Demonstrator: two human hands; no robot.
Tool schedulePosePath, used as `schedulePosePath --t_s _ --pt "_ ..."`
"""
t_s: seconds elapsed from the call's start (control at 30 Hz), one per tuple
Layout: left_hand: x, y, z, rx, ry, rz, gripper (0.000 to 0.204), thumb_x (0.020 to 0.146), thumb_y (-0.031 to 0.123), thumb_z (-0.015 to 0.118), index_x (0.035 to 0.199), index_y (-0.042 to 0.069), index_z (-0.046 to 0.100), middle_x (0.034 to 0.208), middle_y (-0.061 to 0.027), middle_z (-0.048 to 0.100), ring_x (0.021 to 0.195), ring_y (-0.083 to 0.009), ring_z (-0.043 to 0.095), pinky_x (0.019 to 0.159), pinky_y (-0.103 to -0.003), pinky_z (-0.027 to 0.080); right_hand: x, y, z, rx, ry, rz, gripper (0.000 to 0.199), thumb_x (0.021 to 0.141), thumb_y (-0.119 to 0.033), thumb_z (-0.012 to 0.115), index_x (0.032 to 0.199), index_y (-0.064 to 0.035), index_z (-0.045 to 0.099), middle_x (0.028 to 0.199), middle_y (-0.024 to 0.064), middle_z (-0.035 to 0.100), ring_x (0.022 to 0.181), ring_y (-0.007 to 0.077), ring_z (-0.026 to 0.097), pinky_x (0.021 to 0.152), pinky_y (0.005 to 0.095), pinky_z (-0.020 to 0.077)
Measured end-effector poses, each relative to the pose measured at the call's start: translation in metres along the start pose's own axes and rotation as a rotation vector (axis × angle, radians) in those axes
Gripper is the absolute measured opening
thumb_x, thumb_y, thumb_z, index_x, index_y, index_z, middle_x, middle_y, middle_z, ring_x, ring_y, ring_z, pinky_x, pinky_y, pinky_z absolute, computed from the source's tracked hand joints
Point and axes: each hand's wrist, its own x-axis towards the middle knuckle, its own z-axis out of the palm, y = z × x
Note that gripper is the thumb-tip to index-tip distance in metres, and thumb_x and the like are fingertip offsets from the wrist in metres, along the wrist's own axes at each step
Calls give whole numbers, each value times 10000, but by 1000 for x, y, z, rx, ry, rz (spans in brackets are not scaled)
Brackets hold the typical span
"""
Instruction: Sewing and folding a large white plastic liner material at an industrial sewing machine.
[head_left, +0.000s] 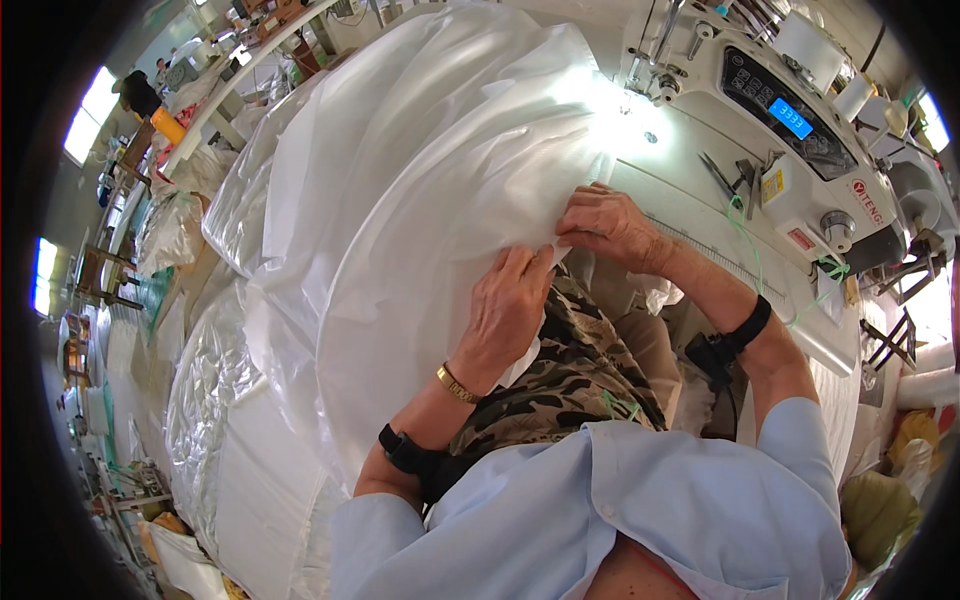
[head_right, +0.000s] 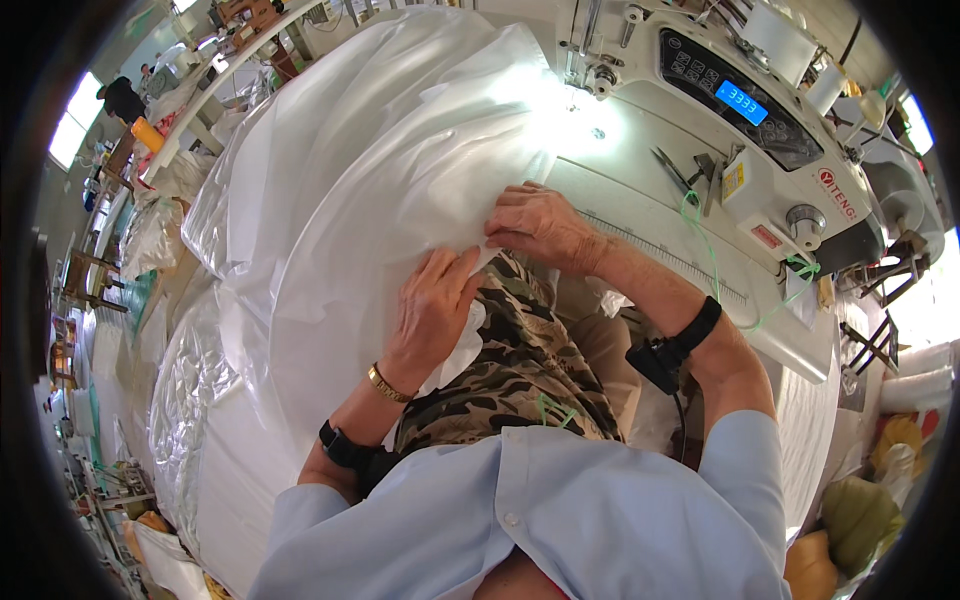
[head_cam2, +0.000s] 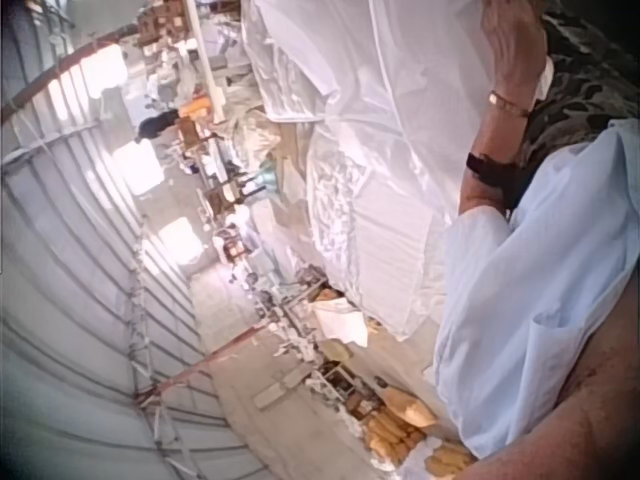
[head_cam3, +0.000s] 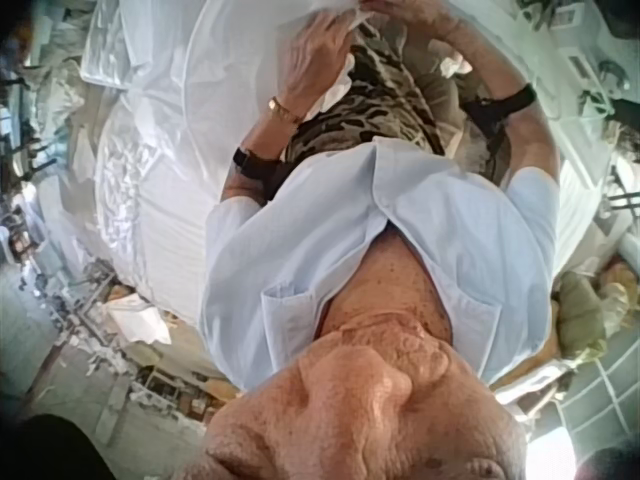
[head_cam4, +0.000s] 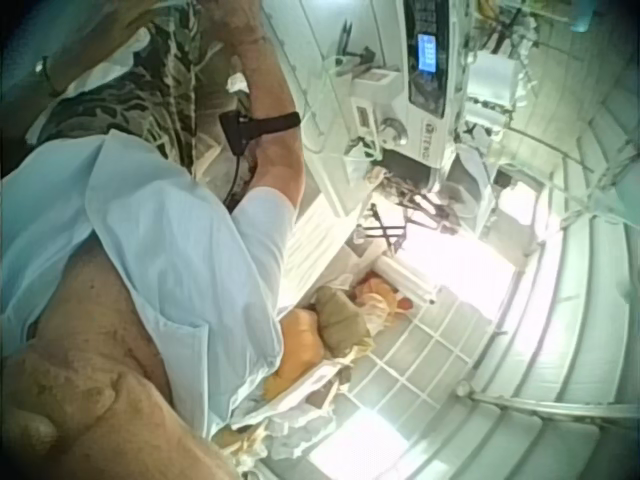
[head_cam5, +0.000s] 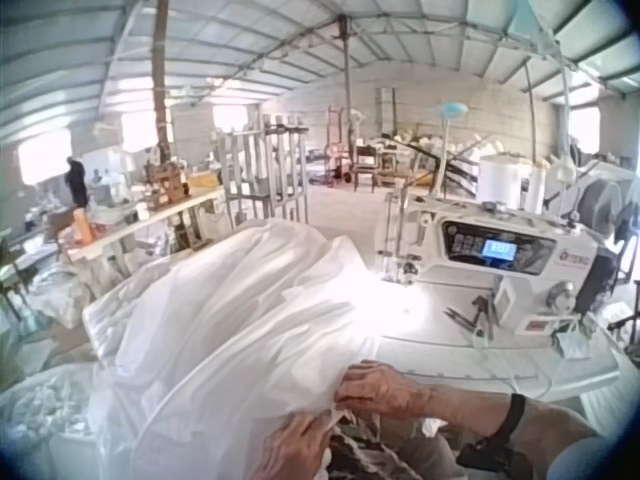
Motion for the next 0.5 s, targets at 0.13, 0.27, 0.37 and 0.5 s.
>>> schedulePosePath --t_s 0.13,0.27,0.37,0.5 --pt "5 -3 -3 -431 -64 -264 154 856 48 637 988 -18 682 736 -77 585 582 -151 475 540 -292 379 1 8 -12 -25 -23 77 211 777 -234 724 811 -77 587 795 50 567 820 251 575 805 375 427" --pt "9 -9 -7 -595 -169 -486 112 864 59 643 922 -22 694 660 -46 565 555 -97 414 515 -266 342 1 21 -18 -72 -40 110 286 734 -286 763 769 -88 559 756 18 564 794 212 571 802 351 404" --pt "7 -14 -3 -578 -101 -400 108 853 35 639 929 -22 690 638 -58 548 524 -123 415 501 -281 340 5 31 -24 -114 -61 104 314 719 -300 774 762 -91 544 756 12 563 800 202 576 812 346 403" --pt "6 -18 -6 -374 -73 -167 120 822 -5 634 930 -22 683 652 -93 542 512 -170 444 502 -297 357 7 52 -31 -157 -22 74 330 710 -317 779 772 -97 540 772 10 564 806 195 581 838 346 396"
